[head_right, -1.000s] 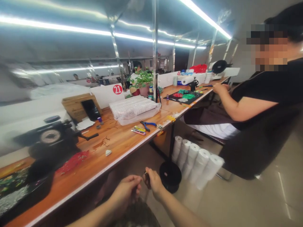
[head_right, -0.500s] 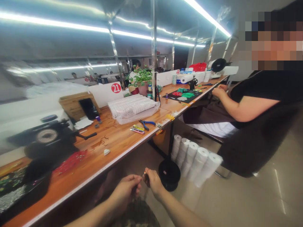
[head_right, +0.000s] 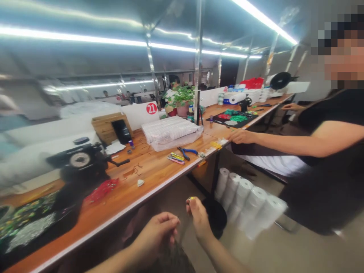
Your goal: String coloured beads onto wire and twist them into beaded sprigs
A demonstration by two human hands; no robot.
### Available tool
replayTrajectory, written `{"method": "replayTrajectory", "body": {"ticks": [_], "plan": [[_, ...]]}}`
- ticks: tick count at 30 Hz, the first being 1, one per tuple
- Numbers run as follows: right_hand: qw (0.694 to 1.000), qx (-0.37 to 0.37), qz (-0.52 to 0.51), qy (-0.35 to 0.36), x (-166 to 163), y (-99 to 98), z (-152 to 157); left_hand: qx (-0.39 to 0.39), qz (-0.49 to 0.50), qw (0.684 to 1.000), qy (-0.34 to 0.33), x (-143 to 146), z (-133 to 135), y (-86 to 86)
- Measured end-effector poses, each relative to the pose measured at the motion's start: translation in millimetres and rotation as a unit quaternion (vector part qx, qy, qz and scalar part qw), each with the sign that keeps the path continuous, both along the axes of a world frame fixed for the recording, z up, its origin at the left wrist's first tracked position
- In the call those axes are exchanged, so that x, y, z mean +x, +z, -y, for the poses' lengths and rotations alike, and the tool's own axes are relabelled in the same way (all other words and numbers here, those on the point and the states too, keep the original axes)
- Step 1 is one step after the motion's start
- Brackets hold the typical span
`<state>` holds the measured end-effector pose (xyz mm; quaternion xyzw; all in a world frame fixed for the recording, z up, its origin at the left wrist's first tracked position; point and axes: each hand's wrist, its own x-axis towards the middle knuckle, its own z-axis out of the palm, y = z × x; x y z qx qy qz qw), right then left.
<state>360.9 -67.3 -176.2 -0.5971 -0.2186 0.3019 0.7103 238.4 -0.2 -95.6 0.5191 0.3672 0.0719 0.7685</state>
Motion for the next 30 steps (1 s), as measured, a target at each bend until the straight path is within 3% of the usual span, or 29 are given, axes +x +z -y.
{"method": "replayTrajectory", "body": {"ticks": [3, 5, 6, 8, 11, 13, 17, 20, 22, 25, 30], "plan": [[0.98, 0.036, 0.188, -0.06, 8.1, 43.5, -4.3, 0.03, 0.041, 0.998, -0.04, -9.2, -0.7, 27.1], [0.945, 0.016, 0.318, -0.073, 14.6, 76.5, -21.0, 0.063, 0.074, 0.994, -0.056, -18.6, -0.8, 43.4], [0.918, -0.01, 0.393, -0.059, 17.8, 91.7, -33.6, 0.079, 0.085, 0.991, -0.06, -24.4, -0.6, 50.4], [0.831, -0.119, 0.543, 0.003, 23.4, 116.0, -64.7, 0.107, 0.098, 0.987, -0.065, -38.4, 0.2, 63.3], [0.779, -0.192, 0.593, 0.073, 29.3, 133.2, -112.9, 0.187, 0.092, 0.976, -0.061, -65.6, -2.2, 83.9], [0.761, -0.228, 0.599, 0.101, 31.9, 133.8, -137.4, 0.297, 0.066, 0.95, -0.07, -88.2, -10.3, 100.3], [0.727, -0.278, 0.617, 0.119, 34.6, 127.4, -157.3, 0.535, -0.019, 0.837, -0.112, -141.8, -46.7, 132.6], [0.717, -0.278, 0.633, 0.095, 32.4, 127.4, -153.2, 0.694, -0.114, 0.696, -0.143, -178.5, -83.1, 148.6], [0.716, -0.264, 0.641, 0.079, 27.1, 130.0, -147.7, 0.746, -0.164, 0.62, -0.18, -194.9, -104.5, 153.4], [0.718, -0.229, 0.653, 0.08, 13.4, 133.6, -139.9, 0.765, -0.202, 0.56, -0.247, -205.2, -127.1, 151.2], [0.729, -0.12, 0.662, 0.127, -13.3, 136.2, -128.9, 0.794, -0.162, 0.497, -0.311, -203.2, -150.5, 129.3]]}}
